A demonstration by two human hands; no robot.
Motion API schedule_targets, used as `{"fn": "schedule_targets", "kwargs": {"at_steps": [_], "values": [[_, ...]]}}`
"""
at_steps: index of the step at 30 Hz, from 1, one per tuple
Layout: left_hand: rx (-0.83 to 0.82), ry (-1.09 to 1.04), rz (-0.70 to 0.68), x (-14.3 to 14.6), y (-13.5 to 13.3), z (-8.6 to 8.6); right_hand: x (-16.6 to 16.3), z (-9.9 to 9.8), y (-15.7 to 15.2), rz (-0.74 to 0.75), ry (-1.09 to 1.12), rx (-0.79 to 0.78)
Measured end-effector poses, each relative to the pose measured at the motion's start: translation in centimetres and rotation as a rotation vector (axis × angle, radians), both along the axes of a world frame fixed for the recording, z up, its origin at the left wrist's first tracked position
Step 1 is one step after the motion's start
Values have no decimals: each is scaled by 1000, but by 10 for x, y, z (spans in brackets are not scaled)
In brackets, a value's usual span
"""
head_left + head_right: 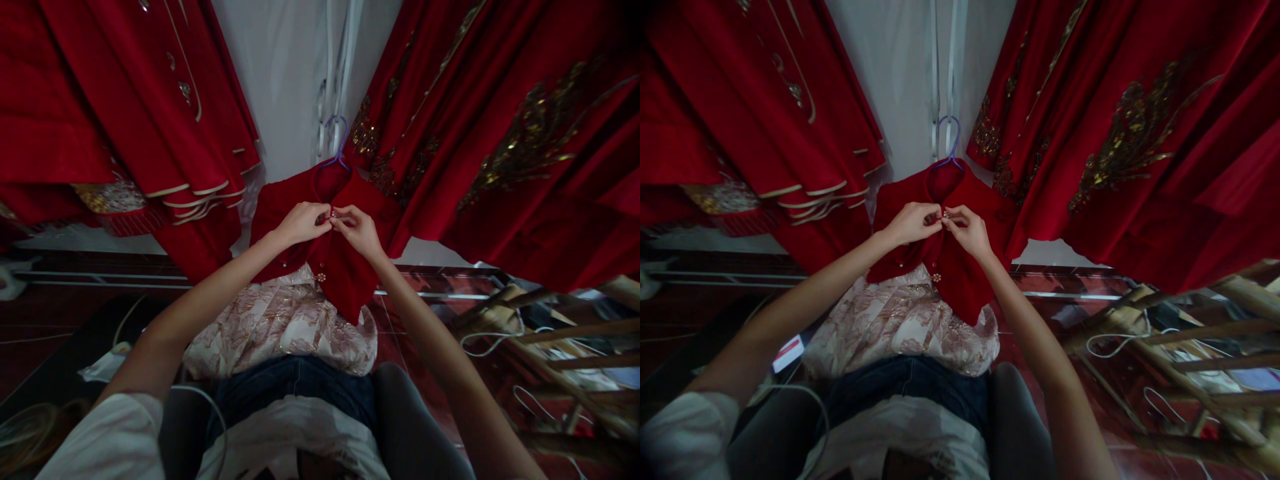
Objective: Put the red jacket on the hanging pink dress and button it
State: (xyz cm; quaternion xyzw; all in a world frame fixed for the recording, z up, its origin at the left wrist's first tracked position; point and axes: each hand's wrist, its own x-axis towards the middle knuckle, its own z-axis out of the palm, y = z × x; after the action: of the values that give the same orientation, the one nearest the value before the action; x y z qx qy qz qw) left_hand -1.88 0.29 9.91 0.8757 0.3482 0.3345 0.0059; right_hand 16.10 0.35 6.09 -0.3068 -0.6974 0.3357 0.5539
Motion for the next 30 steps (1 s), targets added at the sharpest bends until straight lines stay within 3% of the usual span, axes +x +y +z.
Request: {"fn": "schedule_targets", "kwargs": {"at_steps": [5, 8, 13, 18, 21, 24, 28, 30], "values": [[28, 122, -39, -2, 7, 7, 3, 2, 5, -9, -50, 12], [35, 127, -23, 2, 7, 1, 5, 2, 10, 17, -65, 4], [-42, -239, 73, 18, 4, -33, -3, -17, 0, 10, 11, -3], [-386, -622, -18, 33, 10, -71, -16, -63, -35, -57, -78, -54], [-471, -738, -53, 39, 8, -85, -11, -80, -46, -164, -130, -113], [-421, -789, 34, 45, -2, -96, 6, -74, -48, -242, -124, -164], [-427, -900, 271, 50, -15, -103, 23, -43, -52, -298, -30, -89], [-527, -980, 238, 51, -23, -100, 19, -27, -58, -276, -15, -40]]}}
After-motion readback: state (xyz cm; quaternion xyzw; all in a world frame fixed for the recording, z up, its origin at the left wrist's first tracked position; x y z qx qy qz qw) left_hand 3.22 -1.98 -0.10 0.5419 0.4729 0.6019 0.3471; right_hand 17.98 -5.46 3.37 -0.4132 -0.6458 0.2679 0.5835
